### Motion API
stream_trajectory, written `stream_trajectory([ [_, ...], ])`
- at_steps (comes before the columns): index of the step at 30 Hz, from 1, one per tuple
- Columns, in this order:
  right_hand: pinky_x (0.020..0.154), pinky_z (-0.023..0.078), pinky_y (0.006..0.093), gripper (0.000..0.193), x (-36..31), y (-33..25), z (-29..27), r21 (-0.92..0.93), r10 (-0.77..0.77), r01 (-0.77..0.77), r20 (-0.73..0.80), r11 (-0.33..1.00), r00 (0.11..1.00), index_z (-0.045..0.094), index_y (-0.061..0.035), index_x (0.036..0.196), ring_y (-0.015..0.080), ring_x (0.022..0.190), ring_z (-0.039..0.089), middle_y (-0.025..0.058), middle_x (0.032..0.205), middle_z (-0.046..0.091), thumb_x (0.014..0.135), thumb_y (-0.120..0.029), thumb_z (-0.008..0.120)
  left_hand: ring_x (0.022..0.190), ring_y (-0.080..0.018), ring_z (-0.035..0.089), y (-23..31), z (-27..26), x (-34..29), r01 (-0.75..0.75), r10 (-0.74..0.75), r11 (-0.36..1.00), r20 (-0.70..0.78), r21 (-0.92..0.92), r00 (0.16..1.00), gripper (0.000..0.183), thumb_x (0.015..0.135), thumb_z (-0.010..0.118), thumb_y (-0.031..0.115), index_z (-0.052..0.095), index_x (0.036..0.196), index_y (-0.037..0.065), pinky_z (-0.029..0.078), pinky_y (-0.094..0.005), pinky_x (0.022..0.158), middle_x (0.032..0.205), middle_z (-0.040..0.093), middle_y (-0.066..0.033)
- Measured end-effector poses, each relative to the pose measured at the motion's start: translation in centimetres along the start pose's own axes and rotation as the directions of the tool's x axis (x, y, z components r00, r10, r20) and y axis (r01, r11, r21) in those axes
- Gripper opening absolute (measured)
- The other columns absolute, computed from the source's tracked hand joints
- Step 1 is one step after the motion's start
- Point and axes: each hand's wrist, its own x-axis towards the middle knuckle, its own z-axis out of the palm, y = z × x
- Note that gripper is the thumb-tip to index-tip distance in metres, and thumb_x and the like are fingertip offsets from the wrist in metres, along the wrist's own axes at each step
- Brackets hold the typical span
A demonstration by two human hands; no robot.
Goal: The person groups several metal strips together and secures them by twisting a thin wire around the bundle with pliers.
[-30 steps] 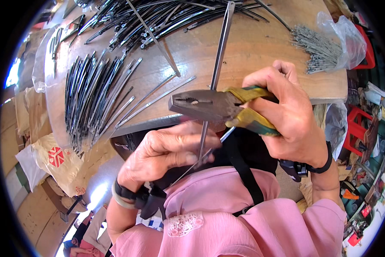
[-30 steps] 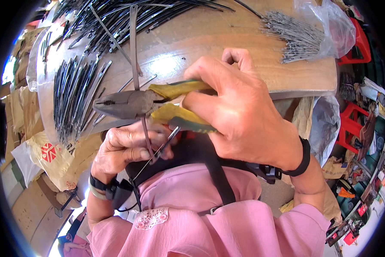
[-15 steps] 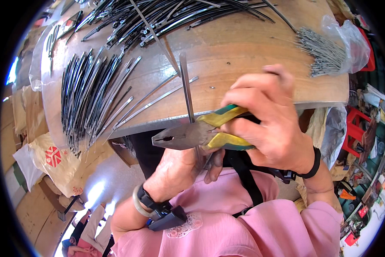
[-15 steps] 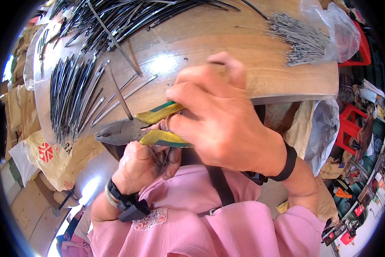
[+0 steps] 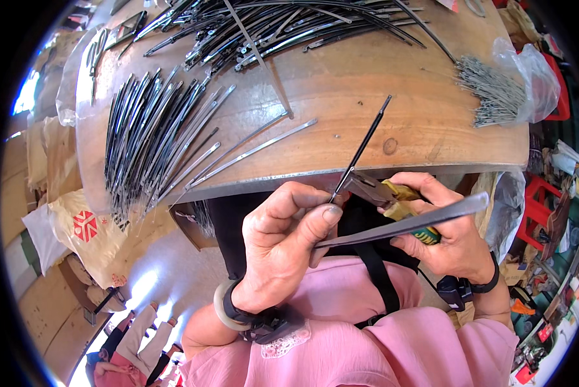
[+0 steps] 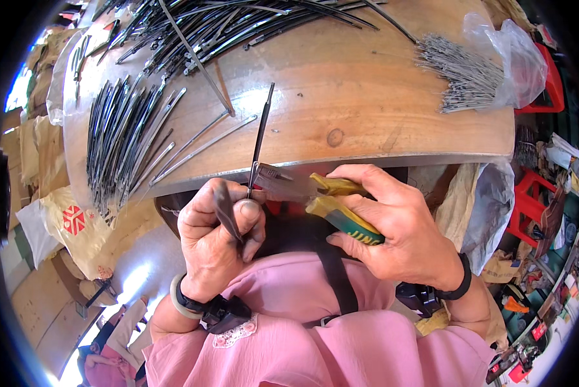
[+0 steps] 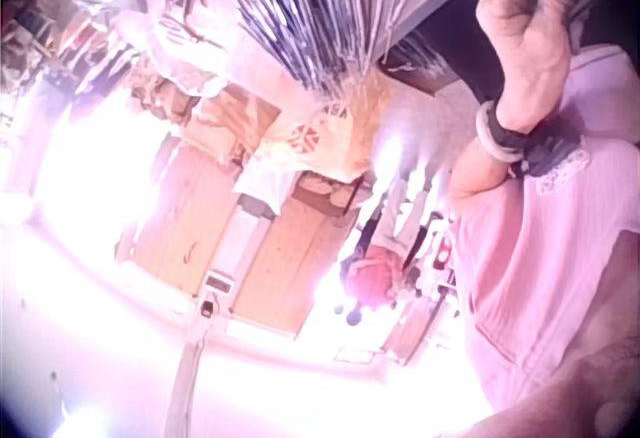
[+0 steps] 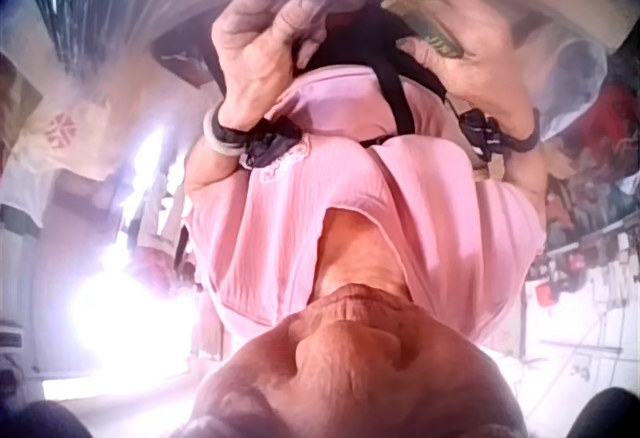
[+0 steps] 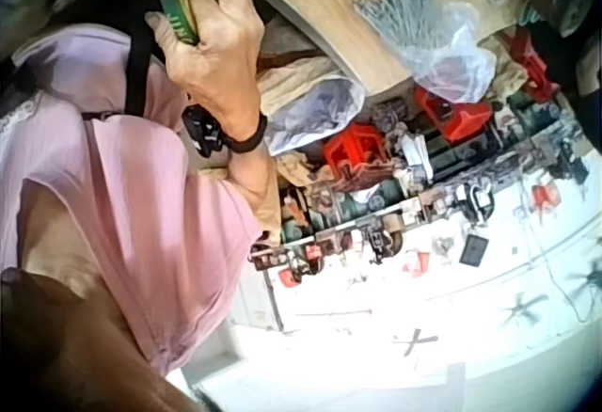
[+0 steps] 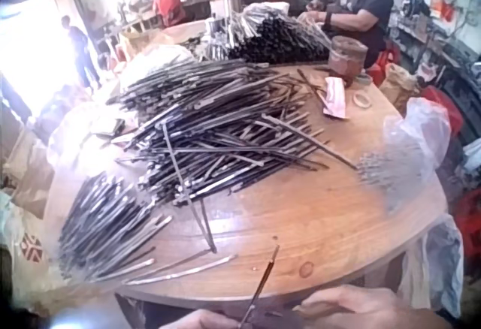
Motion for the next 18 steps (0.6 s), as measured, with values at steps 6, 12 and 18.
stream_trajectory([
  [6,0.084,0.052,0.0389,0.039,0.9,-0.4,-0.3,-0.096,-0.076,0.082,0.061,0.992,0.995,0.066,0.0037,0.097,0.036,0.1,0.062,0.0186,0.117,0.06,0.062,-0.007,0.082,0.056,-0.0014,0.046,0.1,-0.1,0.5,-0.005,0.007,0.997,-0.019,0.073,1.0,0.004,0.091,0.066,-0.001,0.063,0.094,-0.002,0.034,-0.018,0.046,0.071,0.06,-0.0006],
  [12,0.071,0.054,0.0397,0.032,1.7,-0.3,1.6,-0.295,-0.228,0.271,0.172,0.916,0.958,0.055,0.0045,0.089,0.0362,0.087,0.06,0.0212,0.102,0.053,0.066,-0.007,0.075,0.057,-0.001,0.046,1.1,-1.1,0.3,0.011,0.003,0.975,-0.063,0.222,0.998,0.004,0.091,0.064,-0.003,0.063,0.095,-0.002,0.034,-0.0187,0.046,0.069,0.06,0.0007],
  [18,0.066,0.053,0.0382,0.034,5.2,-1.5,2.9,-0.285,-0.295,0.351,0.222,0.892,0.929,0.055,0.0034,0.091,0.0341,0.085,0.061,0.0199,0.098,0.054,0.067,-0.01,0.075,0.051,-0.0031,0.046,2.6,-4.2,0.1,-0.045,0.063,0.986,-0.106,0.16,0.992,0.004,0.092,0.063,-0.002,0.063,0.096,-0.002,0.033,-0.0183,0.043,0.069,0.061,-0.0024],
])
